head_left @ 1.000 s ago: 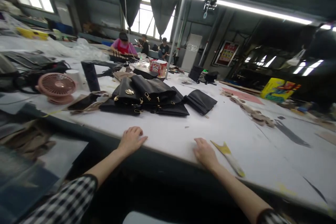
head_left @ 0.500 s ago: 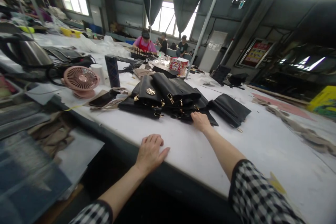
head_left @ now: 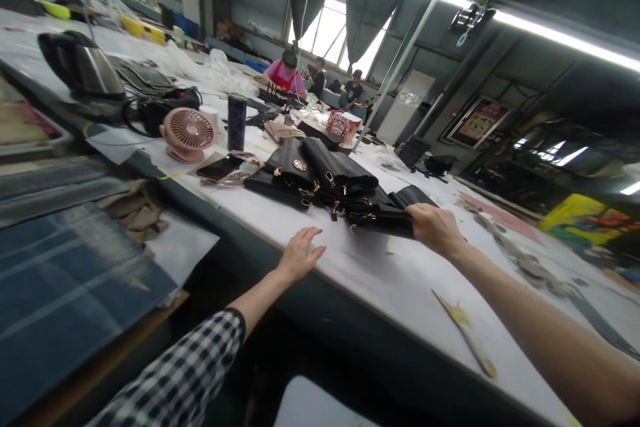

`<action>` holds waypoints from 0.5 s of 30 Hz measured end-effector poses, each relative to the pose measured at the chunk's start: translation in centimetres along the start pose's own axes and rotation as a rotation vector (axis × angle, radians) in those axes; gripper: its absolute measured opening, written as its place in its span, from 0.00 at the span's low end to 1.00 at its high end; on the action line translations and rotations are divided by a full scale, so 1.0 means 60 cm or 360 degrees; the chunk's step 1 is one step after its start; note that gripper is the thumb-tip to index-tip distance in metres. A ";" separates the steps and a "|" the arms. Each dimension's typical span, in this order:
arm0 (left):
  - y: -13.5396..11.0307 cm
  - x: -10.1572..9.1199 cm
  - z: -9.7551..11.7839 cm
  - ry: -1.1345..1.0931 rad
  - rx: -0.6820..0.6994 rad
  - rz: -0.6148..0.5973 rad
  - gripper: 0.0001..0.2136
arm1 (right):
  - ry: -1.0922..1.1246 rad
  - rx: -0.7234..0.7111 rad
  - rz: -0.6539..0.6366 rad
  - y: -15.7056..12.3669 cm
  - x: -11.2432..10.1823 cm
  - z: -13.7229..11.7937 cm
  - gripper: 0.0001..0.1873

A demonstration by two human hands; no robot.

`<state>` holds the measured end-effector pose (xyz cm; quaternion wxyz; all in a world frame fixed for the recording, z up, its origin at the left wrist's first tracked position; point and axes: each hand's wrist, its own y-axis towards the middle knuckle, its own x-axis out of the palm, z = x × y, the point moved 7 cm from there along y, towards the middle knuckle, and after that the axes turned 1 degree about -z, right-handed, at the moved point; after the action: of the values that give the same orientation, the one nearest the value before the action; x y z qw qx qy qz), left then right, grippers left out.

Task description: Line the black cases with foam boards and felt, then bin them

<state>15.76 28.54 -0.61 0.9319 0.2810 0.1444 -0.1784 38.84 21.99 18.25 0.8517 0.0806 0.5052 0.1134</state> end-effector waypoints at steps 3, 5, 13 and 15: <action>-0.015 -0.007 0.074 -0.0347 -0.0017 0.0036 0.15 | 0.0063 -0.0064 0.0185 -0.042 -0.076 -0.040 0.11; -0.030 -0.015 0.116 -0.0542 -0.0099 0.0041 0.15 | 0.0113 -0.0102 0.0317 -0.070 -0.132 -0.072 0.11; -0.182 -0.114 0.224 -0.0986 -0.0313 -0.0314 0.14 | 0.0612 -0.0579 0.0852 -0.204 -0.380 -0.230 0.09; -0.232 -0.158 0.242 -0.1022 -0.0331 -0.0258 0.12 | 0.0770 -0.0605 0.0873 -0.230 -0.414 -0.266 0.13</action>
<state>3.96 11.72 7.93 0.9362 0.1017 -0.1169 -0.3154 14.82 2.27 28.08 0.6463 0.0244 0.6207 0.4432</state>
